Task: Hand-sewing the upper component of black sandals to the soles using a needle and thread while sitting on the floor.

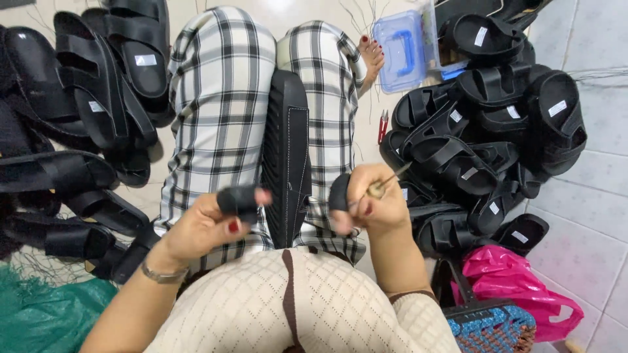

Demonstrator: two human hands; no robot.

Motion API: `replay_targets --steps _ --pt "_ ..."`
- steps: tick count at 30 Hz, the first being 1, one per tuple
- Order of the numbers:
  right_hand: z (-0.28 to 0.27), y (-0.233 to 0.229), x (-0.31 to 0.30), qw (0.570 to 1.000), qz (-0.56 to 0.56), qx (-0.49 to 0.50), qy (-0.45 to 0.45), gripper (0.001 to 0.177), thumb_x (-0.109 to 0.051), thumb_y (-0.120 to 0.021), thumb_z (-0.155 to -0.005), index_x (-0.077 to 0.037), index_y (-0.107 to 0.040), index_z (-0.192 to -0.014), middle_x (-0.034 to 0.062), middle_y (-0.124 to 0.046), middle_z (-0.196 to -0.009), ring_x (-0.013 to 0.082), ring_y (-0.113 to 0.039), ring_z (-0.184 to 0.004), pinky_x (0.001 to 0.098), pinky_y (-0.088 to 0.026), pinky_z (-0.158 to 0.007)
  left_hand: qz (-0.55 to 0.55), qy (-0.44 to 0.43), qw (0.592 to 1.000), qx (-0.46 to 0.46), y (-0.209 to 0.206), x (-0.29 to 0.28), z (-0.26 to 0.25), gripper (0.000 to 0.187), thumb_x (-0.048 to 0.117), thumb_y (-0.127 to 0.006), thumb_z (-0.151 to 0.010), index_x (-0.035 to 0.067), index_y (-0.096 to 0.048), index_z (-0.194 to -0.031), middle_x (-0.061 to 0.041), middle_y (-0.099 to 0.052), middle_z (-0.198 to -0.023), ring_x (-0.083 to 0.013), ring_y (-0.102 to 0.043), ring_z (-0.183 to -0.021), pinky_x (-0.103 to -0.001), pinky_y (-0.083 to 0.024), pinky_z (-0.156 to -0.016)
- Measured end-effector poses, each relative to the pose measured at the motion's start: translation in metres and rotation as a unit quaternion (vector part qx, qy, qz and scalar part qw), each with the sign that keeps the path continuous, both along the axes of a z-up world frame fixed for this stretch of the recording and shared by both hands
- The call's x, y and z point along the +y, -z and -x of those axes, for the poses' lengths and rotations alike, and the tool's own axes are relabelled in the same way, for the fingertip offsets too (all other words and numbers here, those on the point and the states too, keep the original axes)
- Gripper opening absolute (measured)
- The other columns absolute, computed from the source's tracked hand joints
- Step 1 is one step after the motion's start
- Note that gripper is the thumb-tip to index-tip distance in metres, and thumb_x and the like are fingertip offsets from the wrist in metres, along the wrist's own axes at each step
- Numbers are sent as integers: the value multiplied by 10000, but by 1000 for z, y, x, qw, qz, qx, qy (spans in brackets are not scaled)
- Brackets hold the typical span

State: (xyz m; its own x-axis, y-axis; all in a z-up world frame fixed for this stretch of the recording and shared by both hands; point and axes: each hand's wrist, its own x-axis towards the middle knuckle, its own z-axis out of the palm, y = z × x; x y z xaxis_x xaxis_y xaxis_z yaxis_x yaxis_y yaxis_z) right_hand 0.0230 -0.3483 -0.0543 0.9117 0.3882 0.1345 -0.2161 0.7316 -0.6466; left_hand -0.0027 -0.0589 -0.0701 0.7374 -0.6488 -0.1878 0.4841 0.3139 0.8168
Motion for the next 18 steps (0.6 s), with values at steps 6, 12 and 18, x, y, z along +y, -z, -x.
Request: replay_targets --steps 6,12,18 --pt "-25 -30 7 990 15 38 132 212 -71 -600 -949 35 -494 -797 38 -378 -416 83 -331 -270 214 -279 -281 -437 -120 812 -368 4 -20 4 418 439 -698 -901 109 -661 -1155 -57 -492 -743 -230 -554 -599 -355 -472 -573" --pt "-28 21 -2 969 82 125 196 170 -109 -555 -1025 -68 -499 -871 -64 -308 -478 18 -302 -316 164 -297 -305 -449 -76 774 -441 30 -9 34 557 402 -640 -962 111 -529 -500 -33 -411 -537 -264 -509 -455 -344 -404 -456" --pt "-37 42 -18 898 314 197 237 130 -171 -675 -980 -96 -586 -922 -45 -376 -502 27 -345 -340 169 -325 -327 -373 18 902 -218 30 24 38 470 316 -649 -935 81 -645 -528 -103 -551 -513 -262 -552 -494 -351 -436 -506"
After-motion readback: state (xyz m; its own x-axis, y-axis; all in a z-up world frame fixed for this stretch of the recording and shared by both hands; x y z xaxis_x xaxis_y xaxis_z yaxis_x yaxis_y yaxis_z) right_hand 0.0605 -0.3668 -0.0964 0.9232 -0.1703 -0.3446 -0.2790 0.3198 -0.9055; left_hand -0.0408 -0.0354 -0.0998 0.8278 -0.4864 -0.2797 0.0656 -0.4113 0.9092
